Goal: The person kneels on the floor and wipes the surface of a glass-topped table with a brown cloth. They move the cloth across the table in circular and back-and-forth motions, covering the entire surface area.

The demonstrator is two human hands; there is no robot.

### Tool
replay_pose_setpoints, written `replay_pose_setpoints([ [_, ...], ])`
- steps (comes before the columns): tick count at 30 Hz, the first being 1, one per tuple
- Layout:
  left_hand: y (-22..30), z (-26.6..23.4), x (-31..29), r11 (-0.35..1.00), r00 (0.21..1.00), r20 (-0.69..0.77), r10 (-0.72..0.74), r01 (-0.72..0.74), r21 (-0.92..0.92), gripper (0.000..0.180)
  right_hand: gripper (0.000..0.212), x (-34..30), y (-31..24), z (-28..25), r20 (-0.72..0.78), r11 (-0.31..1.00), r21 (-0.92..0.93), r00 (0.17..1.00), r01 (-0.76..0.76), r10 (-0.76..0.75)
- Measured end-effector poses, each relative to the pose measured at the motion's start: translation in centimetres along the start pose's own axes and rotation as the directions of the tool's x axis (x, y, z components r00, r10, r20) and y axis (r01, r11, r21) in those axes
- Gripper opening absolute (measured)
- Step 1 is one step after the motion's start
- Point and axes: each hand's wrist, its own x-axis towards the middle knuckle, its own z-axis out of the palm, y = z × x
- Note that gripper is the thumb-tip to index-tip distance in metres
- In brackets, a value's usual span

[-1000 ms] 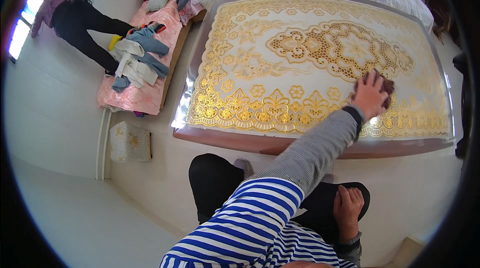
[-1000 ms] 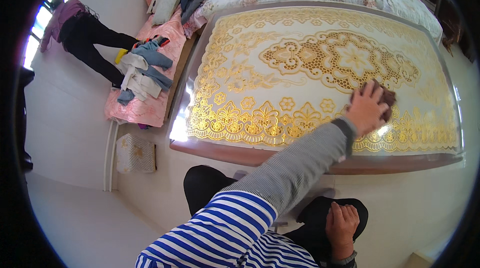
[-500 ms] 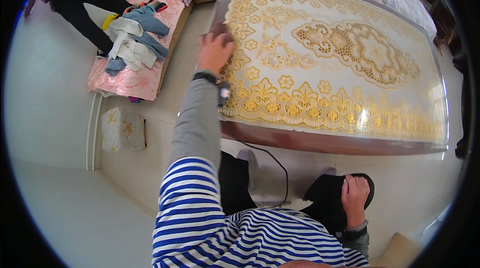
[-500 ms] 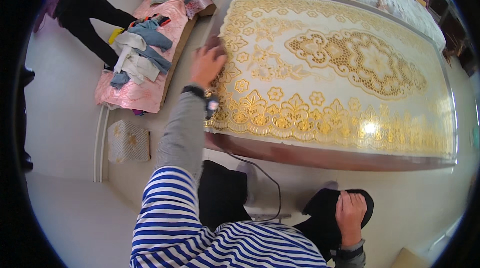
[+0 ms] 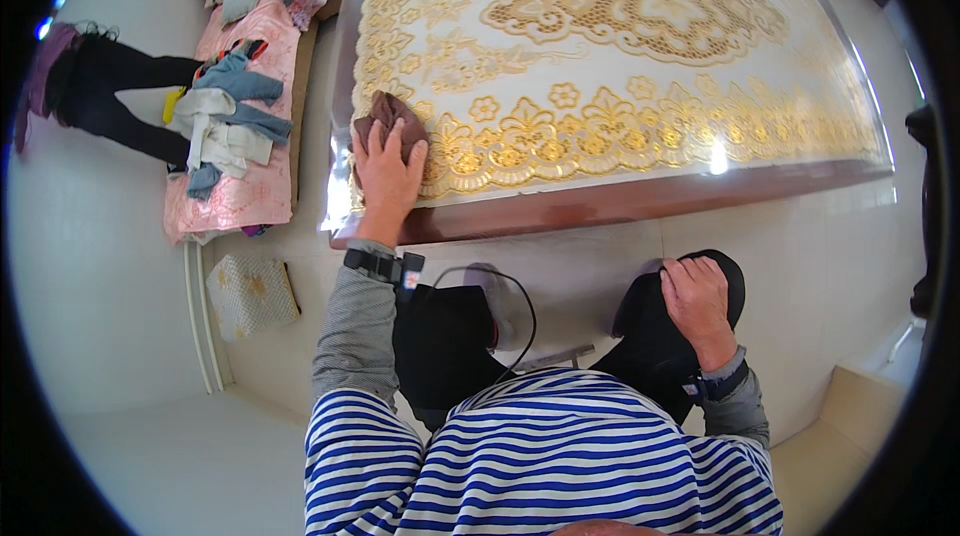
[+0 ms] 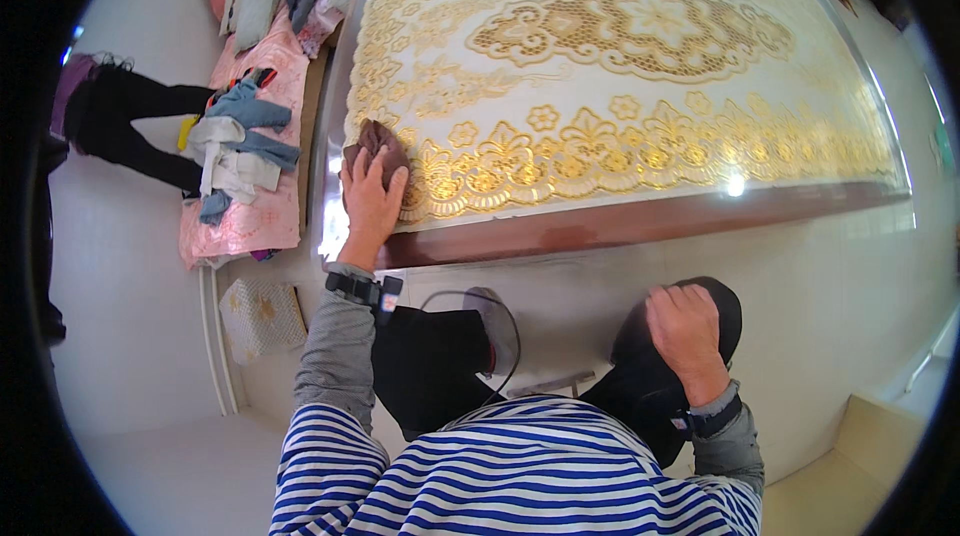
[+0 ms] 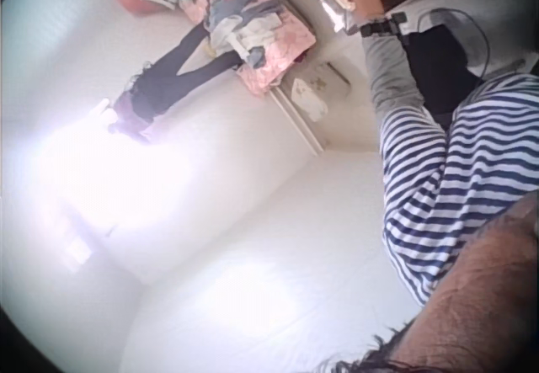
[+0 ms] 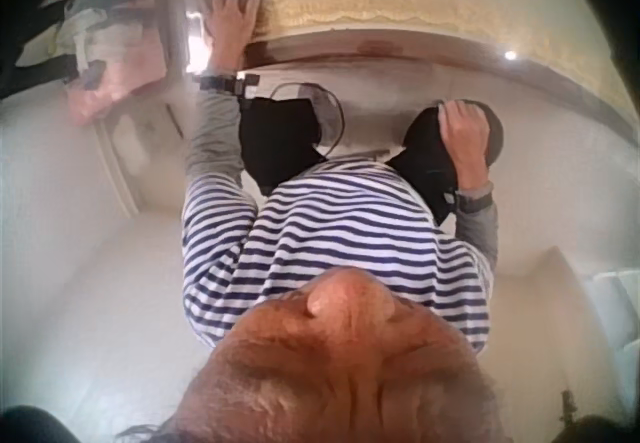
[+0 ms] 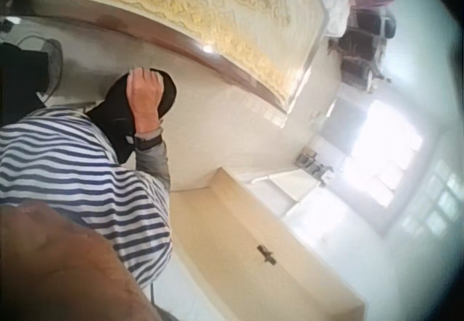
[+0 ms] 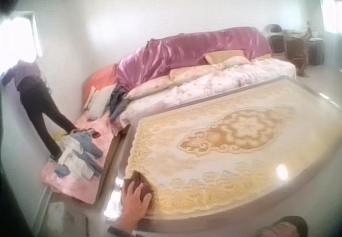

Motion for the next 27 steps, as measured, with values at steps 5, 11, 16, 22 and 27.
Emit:
replay_pose_setpoints([
  [5, 11.4, 0.6, -1.5, 0.977, 0.981, -0.018, 0.192, -0.193, -0.095, 0.055, 0.01, -0.9, 0.7, -0.4, -0.077, 0.999, 0.052, 0.997, 0.004, 0.0],
  [11, 25.9, 2.1, -3.6, 0.869, 0.896, 0.031, 0.442, -0.42, -0.262, 0.059, 0.01, -2.1, 2.4, -0.8, -0.104, 0.999, 0.049, 0.994, -0.009, 0.014],
  [16, 36.8, 3.8, -4.0, 0.736, 0.822, -0.054, 0.566, -0.534, -0.416, 0.062, 0.011, -3.0, 4.2, -0.9, -0.145, 0.998, 0.04, 0.987, -0.058, 0.063],
  [22, 38.8, 4.8, -4.6, 0.629, 0.744, -0.053, 0.666, -0.599, -0.496, 0.06, 0.015, -3.2, 4.7, -1.3, -0.14, 0.995, 0.086, 0.988, -0.058, 0.069],
  [27, 31.5, 1.6, -6.0, 0.688, 0.765, 0.008, 0.644, -0.575, -0.443, 0.062, 0.016, -3.7, 4.2, -1.7, -0.129, 0.994, 0.089, 0.988, -0.07, 0.081],
])
